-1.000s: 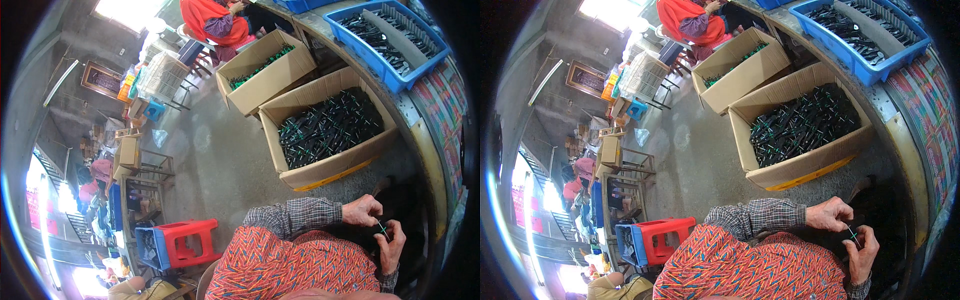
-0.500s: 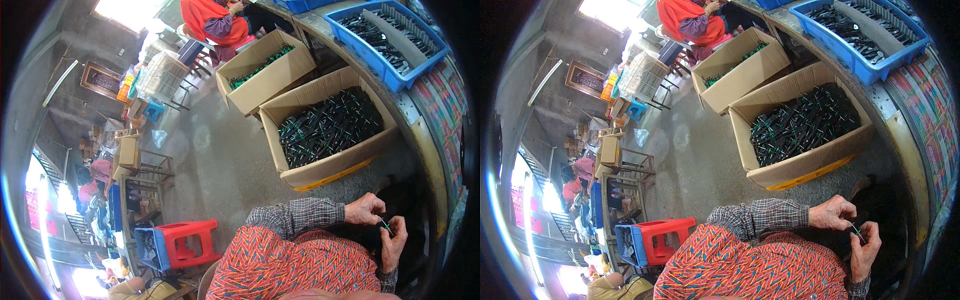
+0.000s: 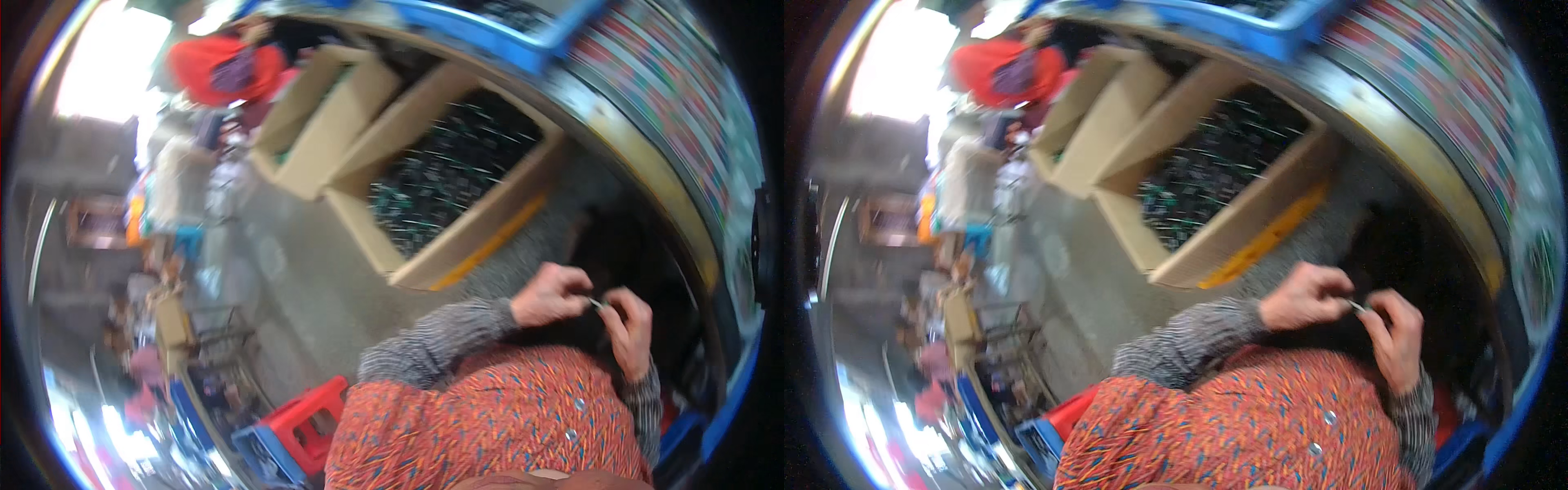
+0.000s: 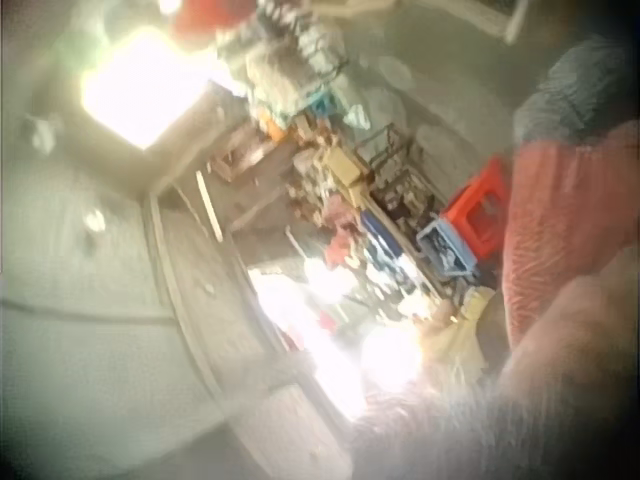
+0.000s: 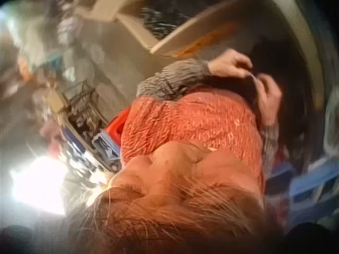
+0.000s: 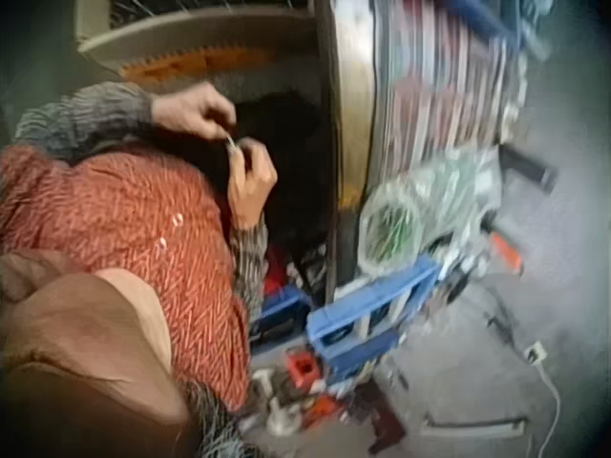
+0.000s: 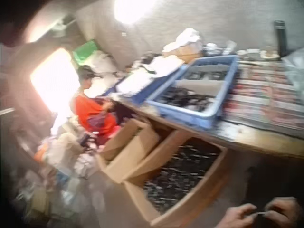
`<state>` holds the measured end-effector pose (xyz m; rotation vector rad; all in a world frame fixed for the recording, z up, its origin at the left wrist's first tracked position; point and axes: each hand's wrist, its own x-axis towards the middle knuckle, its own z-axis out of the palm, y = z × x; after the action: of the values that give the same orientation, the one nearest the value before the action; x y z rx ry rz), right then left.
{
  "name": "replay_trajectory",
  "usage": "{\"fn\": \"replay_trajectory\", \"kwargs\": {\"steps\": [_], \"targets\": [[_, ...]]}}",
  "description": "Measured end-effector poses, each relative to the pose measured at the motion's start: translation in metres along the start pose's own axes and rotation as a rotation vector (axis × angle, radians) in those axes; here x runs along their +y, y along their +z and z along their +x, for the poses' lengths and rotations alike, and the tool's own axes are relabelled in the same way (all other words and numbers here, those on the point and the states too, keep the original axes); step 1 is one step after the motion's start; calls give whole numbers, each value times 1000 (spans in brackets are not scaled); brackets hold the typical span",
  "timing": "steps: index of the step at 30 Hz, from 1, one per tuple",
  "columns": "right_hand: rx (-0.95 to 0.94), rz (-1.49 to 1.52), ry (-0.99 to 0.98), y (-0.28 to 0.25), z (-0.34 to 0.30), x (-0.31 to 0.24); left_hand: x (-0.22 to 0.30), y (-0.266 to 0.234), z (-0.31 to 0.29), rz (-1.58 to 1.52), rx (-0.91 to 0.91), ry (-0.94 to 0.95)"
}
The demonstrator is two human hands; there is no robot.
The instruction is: The person inserts pins into small electronic plastic housings by hand, picking them from bins and storage boxes at an assembly station.
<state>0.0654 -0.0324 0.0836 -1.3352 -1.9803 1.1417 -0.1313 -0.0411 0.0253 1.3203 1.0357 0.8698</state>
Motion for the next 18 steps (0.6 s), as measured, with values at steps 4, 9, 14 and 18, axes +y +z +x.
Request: {"fn": "replay_trajectory", "kwargs": {"steps": [4, 9, 14, 18], "targets": [[-27, 110, 32, -8, 2, -5, 23, -3, -4, 16, 10, -66], [-63, 573, 304, -22, -3, 10, 31, 9, 6, -63, 14, -6], [-15, 738, 334, -25, -16, 34, 18, 25, 11, -225, -26, 4], [-9, 785, 373, -28, -25, 47, 28, 37, 11, -313, -22, -137]]}}
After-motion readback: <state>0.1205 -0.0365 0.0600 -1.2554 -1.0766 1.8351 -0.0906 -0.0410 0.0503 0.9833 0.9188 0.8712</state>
